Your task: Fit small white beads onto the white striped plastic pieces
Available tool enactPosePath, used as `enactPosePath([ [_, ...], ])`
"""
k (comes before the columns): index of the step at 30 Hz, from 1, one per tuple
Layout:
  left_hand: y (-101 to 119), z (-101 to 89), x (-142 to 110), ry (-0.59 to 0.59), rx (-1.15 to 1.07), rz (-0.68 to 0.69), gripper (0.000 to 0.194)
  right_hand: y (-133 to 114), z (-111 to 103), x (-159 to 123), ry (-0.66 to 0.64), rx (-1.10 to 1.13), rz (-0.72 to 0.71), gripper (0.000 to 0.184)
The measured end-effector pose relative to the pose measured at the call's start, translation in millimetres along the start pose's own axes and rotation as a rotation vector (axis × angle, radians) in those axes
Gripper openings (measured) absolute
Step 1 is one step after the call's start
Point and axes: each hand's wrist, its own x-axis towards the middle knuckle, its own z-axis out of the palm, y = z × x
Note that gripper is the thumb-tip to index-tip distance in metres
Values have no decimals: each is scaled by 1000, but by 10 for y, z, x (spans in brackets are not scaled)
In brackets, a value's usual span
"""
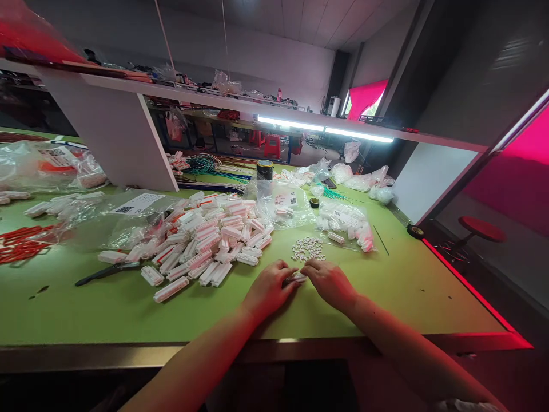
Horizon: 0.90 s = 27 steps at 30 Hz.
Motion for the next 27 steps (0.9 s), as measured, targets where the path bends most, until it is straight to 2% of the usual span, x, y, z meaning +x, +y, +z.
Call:
enactPosePath([
  [4,-18,18,-2,16,0,1,25,-35,10,-29,7,-23,-28,18],
  [6,-26,26,-6,15,8,0,27,-21,11,-49,31,43,-23,21],
  [11,-44,21,-16,5,81,47,32,185,-15,-49,232,404,63,26],
  [13,-41,7,-20,1,141,91,30,306,-34,-37,316,456,109,24],
  [15,-21,-8,-24,-15,229,136,30,406,-54,-37,344,451,155,22],
  [18,38,-17,-37,-53,409,174,33,469,-75,-56,274,401,216,17],
  [21,102,6,-59,-105,551,198,35,422,-75,-70,131,338,238,16],
  [24,133,37,-79,-126,589,220,38,325,-47,-56,28,287,263,16],
  [27,127,48,-86,-114,579,211,37,256,-10,-32,-20,248,301,16],
])
